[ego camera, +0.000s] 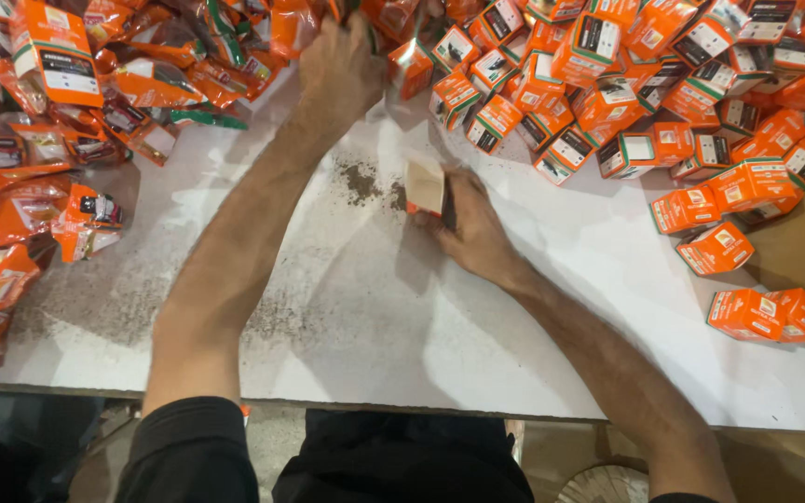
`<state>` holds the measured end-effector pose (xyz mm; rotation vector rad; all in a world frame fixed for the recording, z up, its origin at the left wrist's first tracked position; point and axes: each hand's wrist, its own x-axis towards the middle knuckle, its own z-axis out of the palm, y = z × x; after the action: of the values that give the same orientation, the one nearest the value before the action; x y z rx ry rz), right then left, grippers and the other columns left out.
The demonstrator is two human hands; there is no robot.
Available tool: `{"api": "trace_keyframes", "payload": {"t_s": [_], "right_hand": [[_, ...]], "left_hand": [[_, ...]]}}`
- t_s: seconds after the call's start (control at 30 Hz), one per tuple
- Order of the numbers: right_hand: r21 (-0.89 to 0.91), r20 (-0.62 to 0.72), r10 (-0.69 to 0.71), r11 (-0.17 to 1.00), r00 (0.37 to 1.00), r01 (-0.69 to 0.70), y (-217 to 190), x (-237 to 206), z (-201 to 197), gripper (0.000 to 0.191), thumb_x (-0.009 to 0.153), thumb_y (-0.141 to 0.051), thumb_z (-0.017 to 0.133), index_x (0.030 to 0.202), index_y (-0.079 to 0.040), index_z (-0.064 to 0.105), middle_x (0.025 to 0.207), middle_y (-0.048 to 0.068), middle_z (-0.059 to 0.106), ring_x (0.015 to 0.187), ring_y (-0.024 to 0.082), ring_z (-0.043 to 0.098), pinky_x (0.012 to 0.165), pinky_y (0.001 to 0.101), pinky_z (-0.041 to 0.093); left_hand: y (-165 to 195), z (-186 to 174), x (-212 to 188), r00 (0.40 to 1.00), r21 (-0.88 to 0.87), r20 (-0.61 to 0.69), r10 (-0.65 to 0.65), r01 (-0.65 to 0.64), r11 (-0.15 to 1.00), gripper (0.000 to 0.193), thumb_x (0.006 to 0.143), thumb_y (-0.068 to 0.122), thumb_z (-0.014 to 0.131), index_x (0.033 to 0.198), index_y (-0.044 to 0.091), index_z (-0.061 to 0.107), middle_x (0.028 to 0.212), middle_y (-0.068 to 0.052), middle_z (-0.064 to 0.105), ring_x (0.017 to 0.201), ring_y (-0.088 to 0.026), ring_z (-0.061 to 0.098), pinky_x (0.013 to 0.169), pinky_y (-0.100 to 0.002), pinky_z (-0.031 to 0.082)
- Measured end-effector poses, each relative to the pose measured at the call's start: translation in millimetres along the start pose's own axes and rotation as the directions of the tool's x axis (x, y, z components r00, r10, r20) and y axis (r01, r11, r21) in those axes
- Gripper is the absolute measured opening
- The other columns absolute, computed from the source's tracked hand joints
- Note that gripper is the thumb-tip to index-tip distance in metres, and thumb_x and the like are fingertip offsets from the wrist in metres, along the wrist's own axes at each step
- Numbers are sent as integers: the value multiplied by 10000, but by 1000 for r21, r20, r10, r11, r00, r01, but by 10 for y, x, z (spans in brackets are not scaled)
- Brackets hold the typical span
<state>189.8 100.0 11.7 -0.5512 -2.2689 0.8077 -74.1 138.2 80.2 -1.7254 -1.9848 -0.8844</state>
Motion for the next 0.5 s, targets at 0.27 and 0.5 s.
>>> {"api": "trace_keyframes", "payload": {"t_s": [0.27,0.5], "right_hand": [[172,96,-3,985,995,-14,-12,15,-179,564,835,-214,867,1282,25,619,1249,144,645,1210,275,633,1073,373,493],[211,74,57,975,996,-72,-114,63,-140,531,741,-85,911,1206,-5,666,1117,118,705,1062,246,686,938,358,544]], "left_hand": [[-37,-267,-712,969,-256,204,139,-84,963,449,749,37,729,1190,88,654,1156,-215,636,989,-421,674,809,-518,573],[530,-731,-1384,866,-619,-439,240,-485,618,608,799,-134,809,1239,-83,392,1258,-266,580,1104,-399,662,932,-437,580]]}}
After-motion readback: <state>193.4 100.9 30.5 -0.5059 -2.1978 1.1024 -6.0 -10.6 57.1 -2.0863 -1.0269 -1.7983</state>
